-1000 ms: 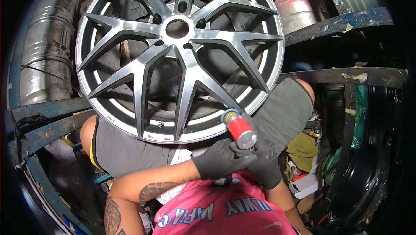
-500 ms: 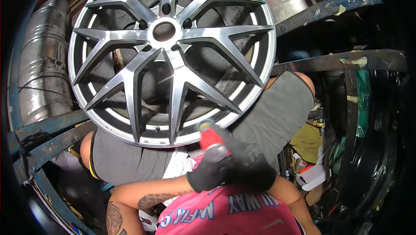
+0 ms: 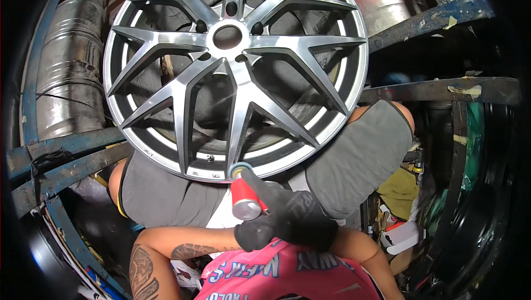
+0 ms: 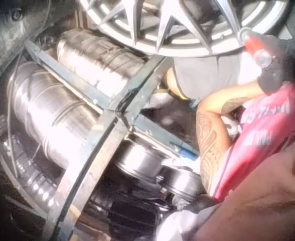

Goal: Sanding the edge of an automotive wheel rim using a pneumatic sanding tool.

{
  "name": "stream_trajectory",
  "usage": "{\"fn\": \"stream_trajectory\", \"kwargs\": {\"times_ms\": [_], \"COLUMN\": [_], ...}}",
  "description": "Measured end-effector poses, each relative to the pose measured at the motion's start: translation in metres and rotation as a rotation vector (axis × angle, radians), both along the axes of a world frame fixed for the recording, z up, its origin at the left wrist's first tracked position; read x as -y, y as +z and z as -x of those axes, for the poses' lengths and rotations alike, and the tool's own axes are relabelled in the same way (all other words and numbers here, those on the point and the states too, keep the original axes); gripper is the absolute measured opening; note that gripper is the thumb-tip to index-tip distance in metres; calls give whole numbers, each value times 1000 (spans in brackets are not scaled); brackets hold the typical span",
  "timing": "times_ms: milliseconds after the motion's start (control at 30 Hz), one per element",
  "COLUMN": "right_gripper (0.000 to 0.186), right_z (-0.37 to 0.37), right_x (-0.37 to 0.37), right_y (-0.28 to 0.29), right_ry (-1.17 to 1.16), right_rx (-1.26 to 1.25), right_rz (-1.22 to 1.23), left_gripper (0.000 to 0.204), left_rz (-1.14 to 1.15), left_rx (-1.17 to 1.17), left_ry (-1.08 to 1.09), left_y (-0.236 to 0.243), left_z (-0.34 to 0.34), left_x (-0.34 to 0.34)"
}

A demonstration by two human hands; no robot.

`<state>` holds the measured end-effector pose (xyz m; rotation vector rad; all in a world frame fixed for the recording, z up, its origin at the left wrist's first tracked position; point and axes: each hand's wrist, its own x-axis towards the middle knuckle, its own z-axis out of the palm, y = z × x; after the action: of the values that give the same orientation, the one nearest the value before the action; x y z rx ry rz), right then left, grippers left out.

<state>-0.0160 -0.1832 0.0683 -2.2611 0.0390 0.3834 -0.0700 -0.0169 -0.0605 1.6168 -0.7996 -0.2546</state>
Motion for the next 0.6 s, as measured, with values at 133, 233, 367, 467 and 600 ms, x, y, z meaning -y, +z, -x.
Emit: {"fn": "stream_trajectory", "kwargs": {"times_ms": [133,233,367,467,600], "right_gripper": [74,73,73,66,75], "right_z": [1,-4,-6,-10,-4], "right_x": [0,-5,1,-7,-21], "right_y": [0,0,-1,8,-11], "right_ry": [9,63,91,17,121], "right_rx": [9,22,56,-29,53], "right_rz": [9,9,34,71,-101], "left_gripper": [31,28,15,15,18], "left_rz": [59,105,170,137,118], "left_rx": [-191,-325,-481,-14,-308], "left_ry": [-84,-100,-103,26,-36], "left_y": [-2,0,44,25,24], "left_z": [-3,-4,-45,-41,-13], "left_x": [-2,-5,19,20,0]}}
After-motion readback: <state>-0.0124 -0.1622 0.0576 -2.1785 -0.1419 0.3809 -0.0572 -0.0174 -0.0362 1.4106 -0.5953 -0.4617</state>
